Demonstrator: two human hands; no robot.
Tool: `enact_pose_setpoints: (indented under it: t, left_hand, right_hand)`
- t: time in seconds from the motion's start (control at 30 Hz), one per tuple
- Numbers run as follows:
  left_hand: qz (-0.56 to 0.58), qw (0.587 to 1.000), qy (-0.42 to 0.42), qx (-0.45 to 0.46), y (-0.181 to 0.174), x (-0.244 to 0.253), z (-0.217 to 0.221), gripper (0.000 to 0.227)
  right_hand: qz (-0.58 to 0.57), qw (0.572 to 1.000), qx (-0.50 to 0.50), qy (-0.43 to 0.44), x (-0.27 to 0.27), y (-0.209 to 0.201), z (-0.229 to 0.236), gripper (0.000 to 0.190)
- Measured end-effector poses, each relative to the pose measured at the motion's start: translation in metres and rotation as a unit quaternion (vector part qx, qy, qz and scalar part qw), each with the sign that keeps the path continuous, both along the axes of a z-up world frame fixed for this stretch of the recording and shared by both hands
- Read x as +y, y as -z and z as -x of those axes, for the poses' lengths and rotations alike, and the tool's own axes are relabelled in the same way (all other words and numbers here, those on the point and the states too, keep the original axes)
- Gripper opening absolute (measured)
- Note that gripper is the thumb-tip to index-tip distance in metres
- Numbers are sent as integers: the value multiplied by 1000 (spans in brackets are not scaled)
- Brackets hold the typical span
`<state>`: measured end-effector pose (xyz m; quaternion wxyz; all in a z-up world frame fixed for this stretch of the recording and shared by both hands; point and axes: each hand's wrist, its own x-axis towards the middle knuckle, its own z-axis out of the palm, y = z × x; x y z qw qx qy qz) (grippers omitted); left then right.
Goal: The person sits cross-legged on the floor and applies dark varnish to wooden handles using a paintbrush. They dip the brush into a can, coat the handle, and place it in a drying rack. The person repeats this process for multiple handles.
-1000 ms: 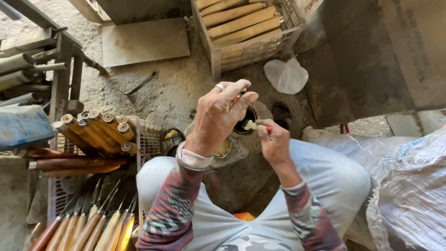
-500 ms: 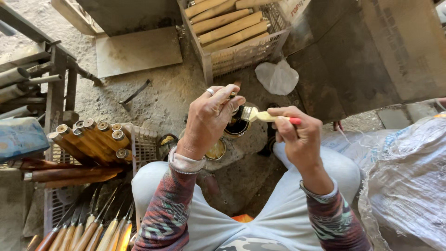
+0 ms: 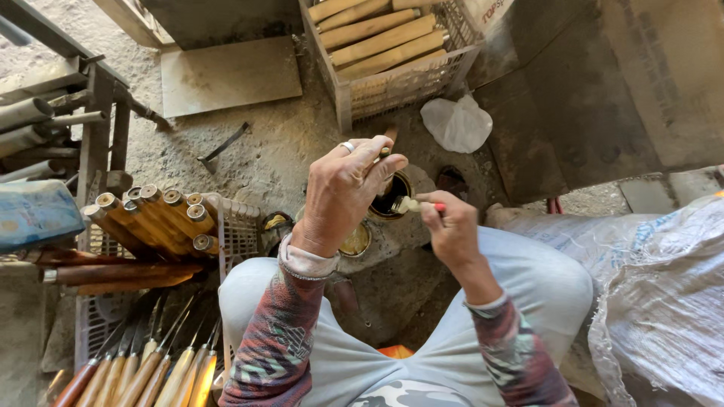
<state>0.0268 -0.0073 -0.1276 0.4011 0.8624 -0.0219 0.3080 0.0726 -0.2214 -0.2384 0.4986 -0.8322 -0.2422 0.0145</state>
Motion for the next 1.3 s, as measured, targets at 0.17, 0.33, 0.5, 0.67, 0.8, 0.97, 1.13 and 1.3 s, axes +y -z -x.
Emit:
enact_pose_setpoints:
  t: [0.17,0.33,0.5,0.67,0.8,0.97,1.13,1.3]
  left_hand:
    - [-16,1000,-1,-13,2,1,-2,29]
    - [1,1000,6,-6,-3,3,0,28]
    - [8,1000,25,6,-4,5,0,27]
    - [-7,1000,14,16,-5,0,3,31]
    - [-31,999,12,31,-6,-1,-1,34]
    - [-26,1000,7,-2,-6,-5,1,31]
    - [-50,999,8,-1,-5,-7,1,31]
    - [-51,999,4,-15,-3,-7,-2,33]
  right_hand:
    - [43,999,-32,11,21,52,-4,16]
    - [75,996,14,47,40,79,-3,16]
    - [-67,995,49,50,23,53,13,17]
    - [-74,996,27,51,6,-6,29,17]
    - [-112,993,-33,9,-5,-49,29,17]
    - [-130,991,-8,24,-17,-92,33,18]
    - [-177,984,16,24,-30,-112,35,20]
    - [-120,992,4,45,-41,-99,33,20]
